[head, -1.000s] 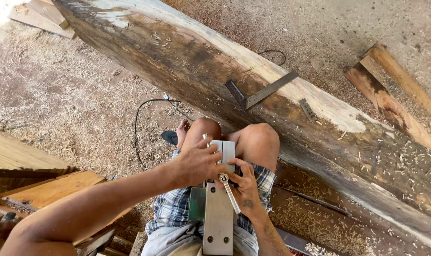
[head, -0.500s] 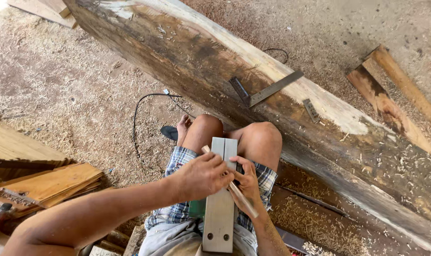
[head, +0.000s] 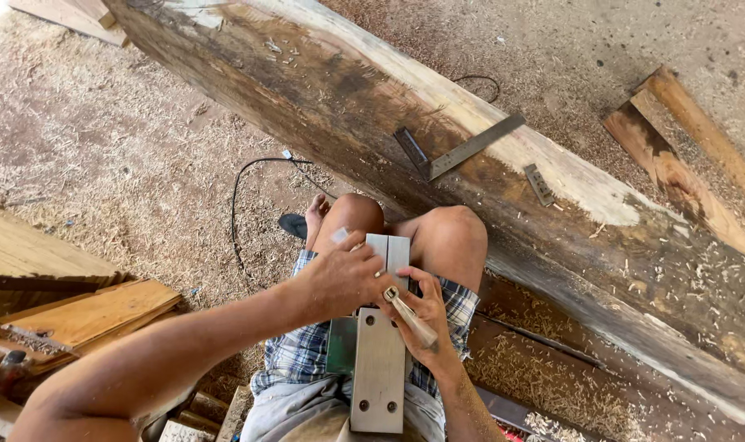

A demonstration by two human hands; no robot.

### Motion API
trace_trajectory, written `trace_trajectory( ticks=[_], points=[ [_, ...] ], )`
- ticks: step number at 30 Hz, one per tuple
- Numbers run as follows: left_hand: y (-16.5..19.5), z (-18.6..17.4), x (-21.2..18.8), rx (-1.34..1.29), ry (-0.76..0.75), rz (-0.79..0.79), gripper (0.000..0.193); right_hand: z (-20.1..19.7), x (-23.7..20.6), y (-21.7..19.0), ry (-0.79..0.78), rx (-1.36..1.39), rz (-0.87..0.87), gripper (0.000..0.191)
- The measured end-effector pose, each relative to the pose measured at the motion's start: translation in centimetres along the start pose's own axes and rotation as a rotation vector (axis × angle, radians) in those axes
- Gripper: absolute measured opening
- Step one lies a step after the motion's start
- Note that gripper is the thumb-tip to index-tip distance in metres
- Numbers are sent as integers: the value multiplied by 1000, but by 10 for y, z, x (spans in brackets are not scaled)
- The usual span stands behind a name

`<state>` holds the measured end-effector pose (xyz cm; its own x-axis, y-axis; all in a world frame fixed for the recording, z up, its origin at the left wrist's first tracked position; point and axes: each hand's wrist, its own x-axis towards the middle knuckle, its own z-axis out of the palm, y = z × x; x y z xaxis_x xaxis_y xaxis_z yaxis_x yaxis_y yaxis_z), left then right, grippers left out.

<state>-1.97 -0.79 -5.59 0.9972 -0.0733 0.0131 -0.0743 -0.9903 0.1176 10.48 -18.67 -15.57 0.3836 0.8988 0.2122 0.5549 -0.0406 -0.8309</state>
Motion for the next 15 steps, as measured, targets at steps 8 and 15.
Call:
trace_trajectory(
  ticks=[8, 15],
  points=[
    [33, -36, -5, -244, -204, -66, 57, -2, 0, 6, 2, -191, -223, 28],
    [18, -14, -2, 67, 245, 91, 29, -3, 0, 6, 4, -35, -92, 26]
  ],
)
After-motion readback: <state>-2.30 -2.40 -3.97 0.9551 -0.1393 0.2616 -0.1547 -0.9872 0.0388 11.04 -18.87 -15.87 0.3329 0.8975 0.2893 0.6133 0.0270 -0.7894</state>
